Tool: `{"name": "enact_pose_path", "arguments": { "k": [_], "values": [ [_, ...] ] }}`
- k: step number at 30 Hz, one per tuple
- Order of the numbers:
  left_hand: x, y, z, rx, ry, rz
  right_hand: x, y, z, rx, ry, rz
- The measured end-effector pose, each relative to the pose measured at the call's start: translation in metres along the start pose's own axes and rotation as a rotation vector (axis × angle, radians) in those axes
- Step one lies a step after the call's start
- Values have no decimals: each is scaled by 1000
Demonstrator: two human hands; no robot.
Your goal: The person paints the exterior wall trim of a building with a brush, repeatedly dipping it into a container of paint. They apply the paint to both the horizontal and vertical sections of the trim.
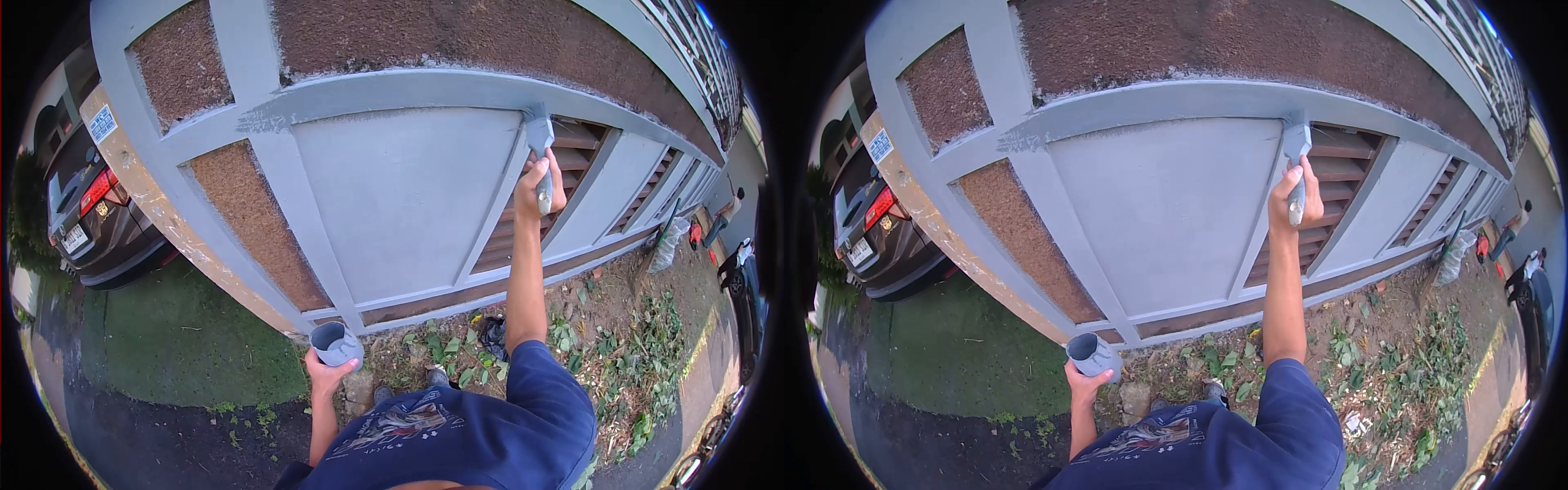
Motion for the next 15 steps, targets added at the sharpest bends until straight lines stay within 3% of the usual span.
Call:
{"name": "enact_pose_path", "arguments": {
  "k": [8, 11, 15],
  "values": [
    [-4, -70, -5, -15, 2, -31, -60, -63, -165, 745, 232, -299],
    [-9, -81, -15, -25, 18, 15, -59, -66, -164, 761, 291, -395],
    [-10, -96, -22, -33, 72, 41, -13, -59, -62, 619, 272, -351]
  ]
}}
Point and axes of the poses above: each hand's wrist, its own x-axis towards the middle knuckle, its own y-axis out of the back of the hand, z = x × y, the point moved 7 cm from there along x, towards the middle knuckle, and after that the axes turned 1 degree about -x, right-handed, at the moved point
